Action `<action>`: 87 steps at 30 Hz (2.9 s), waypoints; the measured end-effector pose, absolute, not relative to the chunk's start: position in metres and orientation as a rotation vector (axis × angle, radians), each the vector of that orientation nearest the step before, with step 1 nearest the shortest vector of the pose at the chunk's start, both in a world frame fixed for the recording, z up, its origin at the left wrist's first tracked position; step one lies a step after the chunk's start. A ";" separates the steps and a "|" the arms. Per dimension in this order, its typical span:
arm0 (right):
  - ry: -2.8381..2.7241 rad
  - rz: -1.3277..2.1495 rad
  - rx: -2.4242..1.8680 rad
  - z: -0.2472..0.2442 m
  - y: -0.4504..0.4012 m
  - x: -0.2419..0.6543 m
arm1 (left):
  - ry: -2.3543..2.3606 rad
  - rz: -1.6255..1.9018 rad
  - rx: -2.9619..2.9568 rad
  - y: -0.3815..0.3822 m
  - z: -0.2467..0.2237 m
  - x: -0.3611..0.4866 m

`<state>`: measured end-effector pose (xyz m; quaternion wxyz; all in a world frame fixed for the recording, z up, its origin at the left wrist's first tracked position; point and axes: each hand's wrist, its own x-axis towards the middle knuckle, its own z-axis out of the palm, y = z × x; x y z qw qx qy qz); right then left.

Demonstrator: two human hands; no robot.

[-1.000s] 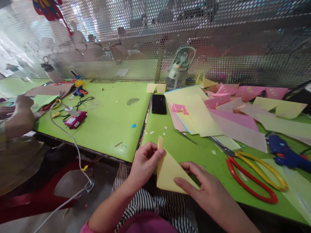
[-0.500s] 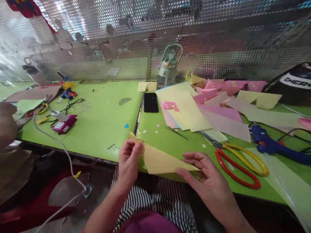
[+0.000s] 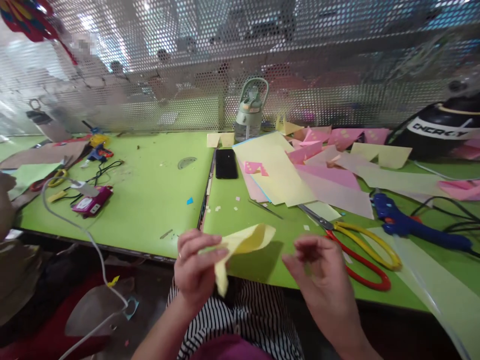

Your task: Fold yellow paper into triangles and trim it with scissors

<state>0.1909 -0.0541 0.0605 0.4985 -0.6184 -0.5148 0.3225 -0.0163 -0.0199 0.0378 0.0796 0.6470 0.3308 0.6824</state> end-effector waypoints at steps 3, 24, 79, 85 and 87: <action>-1.343 1.285 -1.365 0.067 -0.054 0.188 | 0.878 1.983 2.462 -0.028 0.033 -0.015; -2.079 1.011 -1.497 0.088 -0.044 0.179 | 0.863 0.854 1.381 -0.008 0.072 -0.013; -2.144 0.442 -1.478 0.077 -0.045 0.174 | 0.812 1.338 0.737 -0.008 0.058 0.013; -2.165 0.396 -1.522 0.079 -0.044 0.173 | 0.809 1.331 0.659 -0.008 0.064 0.015; -2.159 0.425 -1.527 0.080 -0.042 0.172 | 0.800 1.328 0.653 -0.007 0.063 0.015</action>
